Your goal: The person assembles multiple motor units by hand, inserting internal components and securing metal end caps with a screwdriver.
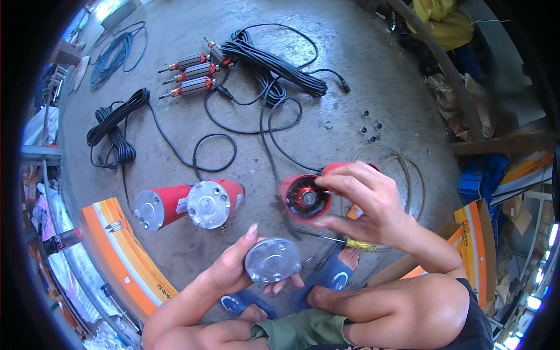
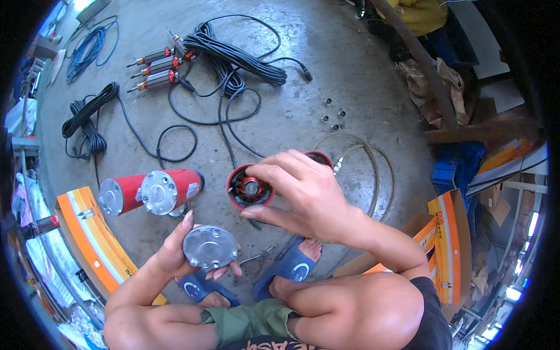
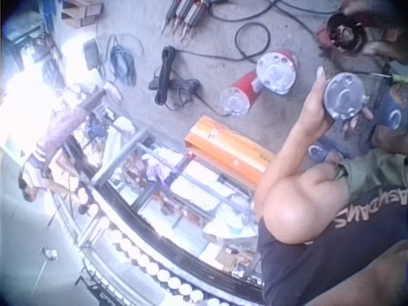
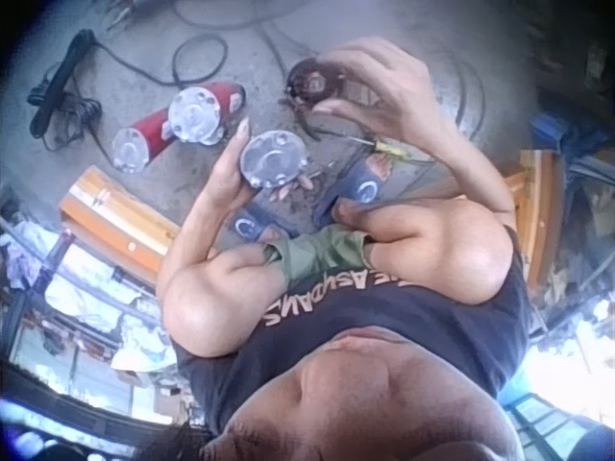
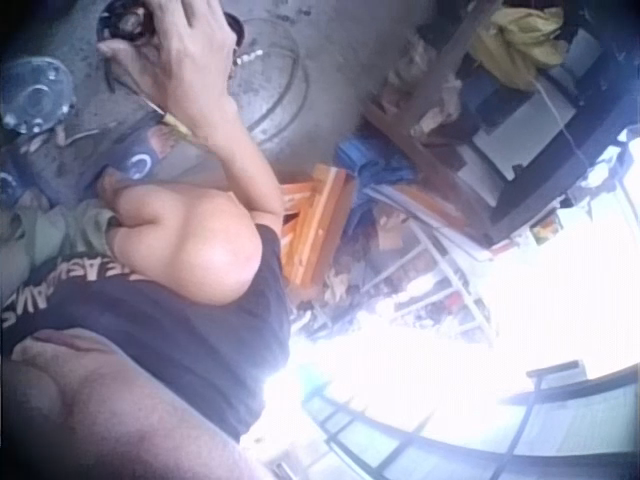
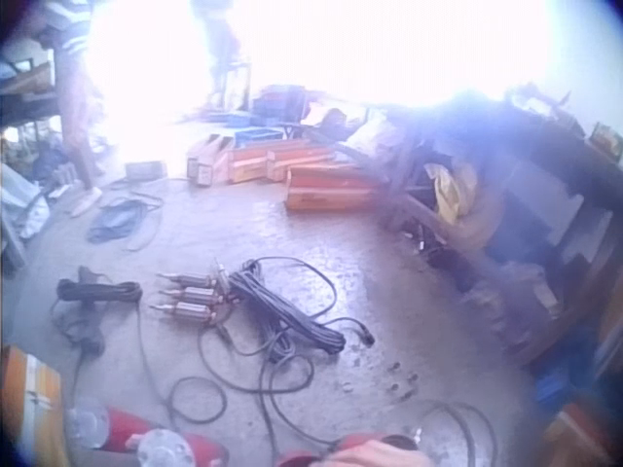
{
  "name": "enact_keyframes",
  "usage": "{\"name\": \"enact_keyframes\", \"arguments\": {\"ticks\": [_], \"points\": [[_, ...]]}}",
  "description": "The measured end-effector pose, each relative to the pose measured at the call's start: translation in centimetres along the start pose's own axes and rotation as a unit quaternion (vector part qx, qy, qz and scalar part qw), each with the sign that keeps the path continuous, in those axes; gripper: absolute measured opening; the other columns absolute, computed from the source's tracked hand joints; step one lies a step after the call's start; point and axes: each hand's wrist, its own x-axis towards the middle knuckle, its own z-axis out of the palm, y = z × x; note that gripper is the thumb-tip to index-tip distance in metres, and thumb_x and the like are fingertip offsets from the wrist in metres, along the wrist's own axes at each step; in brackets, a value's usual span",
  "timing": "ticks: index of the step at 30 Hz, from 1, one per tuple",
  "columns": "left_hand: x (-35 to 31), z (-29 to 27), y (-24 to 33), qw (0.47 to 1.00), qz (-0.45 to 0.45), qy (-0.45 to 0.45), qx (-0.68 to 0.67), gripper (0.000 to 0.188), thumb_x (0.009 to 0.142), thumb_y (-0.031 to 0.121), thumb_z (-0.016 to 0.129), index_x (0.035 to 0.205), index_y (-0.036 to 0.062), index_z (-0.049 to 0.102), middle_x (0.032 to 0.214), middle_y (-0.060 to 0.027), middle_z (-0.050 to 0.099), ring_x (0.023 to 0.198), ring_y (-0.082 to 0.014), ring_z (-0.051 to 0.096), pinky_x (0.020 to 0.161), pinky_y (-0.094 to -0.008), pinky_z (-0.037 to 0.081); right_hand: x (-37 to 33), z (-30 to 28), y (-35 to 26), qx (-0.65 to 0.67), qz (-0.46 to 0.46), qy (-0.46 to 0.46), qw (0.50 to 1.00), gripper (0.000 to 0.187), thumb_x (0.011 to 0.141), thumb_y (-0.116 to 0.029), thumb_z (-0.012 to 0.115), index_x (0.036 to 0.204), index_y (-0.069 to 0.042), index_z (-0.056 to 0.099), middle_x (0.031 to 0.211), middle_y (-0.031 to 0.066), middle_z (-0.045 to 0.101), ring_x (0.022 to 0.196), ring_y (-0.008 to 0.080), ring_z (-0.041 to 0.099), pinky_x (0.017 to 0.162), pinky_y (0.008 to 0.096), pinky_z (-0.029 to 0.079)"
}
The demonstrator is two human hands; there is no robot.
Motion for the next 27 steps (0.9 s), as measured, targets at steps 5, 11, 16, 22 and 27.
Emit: {"name": "enact_keyframes", "arguments": {"ticks": [5, 11, 16, 22, 27], "points": [[1.0, 1.1, 0.9, 0.996, -0.073, 0.047, 0.012, 0.082, 0.108, 0.071, 0.027, 0.128, 0.0003, 0.065, 0.097, -0.0229, 0.077, 0.067, -0.0184, 0.068, 0.061, -0.0283, 0.056, 0.1, 0.3, -2.6, 0.315, 0.130, -0.166, 0.925, 0.034, 0.088, -0.021, 0.088, 0.113, -0.002, 0.075, 0.095, 0.0105, 0.074, 0.077, 0.0173, 0.072, 0.062, 0.0304, 0.055], [2.0, 2.8, 1.3, 0.968, -0.066, 0.097, 0.223, 0.077, 0.111, 0.065, 0.025, 0.118, 0.0002, 0.066, 0.094, -0.0218, 0.077, 0.066, -0.0180, 0.068, 0.061, -0.0286, 0.055, -0.9, -3.3, -2.6, 0.345, 0.281, -0.196, 0.874, 0.025, 0.093, -0.016, 0.080, 0.112, -0.001, 0.074, 0.073, 0.0041, 0.072, 0.065, 0.0060, 0.066, 0.058, 0.0262, 0.051], [2.8, 2.2, 0.6, 0.669, 0.325, 0.315, 0.589, 0.055, 0.076, 0.042, 0.095, 0.095, 0.0026, 0.062, 0.077, -0.0061, 0.060, 0.064, -0.0177, 0.058, 0.058, -0.0330, 0.046, -0.6, -3.8, -0.4, 0.353, 0.399, -0.057, 0.844, 0.030, 0.095, -0.013, 0.079, 0.119, 0.002, 0.069, 0.079, 0.0000, 0.072, 0.070, 0.0058, 0.067, 0.060, 0.0238, 0.050], [5.7, 1.4, 0.9, 0.535, 0.468, 0.306, 0.634, 0.101, 0.068, 0.034, 0.099, 0.145, -0.0032, 0.046, 0.134, -0.0236, 0.061, 0.123, -0.0372, 0.063, 0.105, -0.0449, 0.052, 0.9, -0.9, -0.9, 0.323, 0.380, -0.045, 0.865, 0.028, 0.095, -0.012, 0.078, 0.117, 0.002, 0.067, 0.080, 0.0055, 0.075, 0.071, 0.0081, 0.071, 0.064, 0.0251, 0.055], [7.0, 0.8, 0.0, 0.593, 0.460, 0.296, 0.591, 0.096, 0.071, 0.024, 0.097, 0.147, -0.0036, 0.046, 0.143, -0.0228, 0.061, 0.129, -0.0387, 0.063, 0.109, -0.0437, 0.052, 0.1, 0.0, -0.7, 0.251, 0.362, -0.039, 0.897, 0.030, 0.091, -0.009, 0.079, 0.117, 0.001, 0.067, 0.078, 0.0054, 0.073, 0.068, 0.0073, 0.068, 0.063, 0.0260, 0.054]]}}
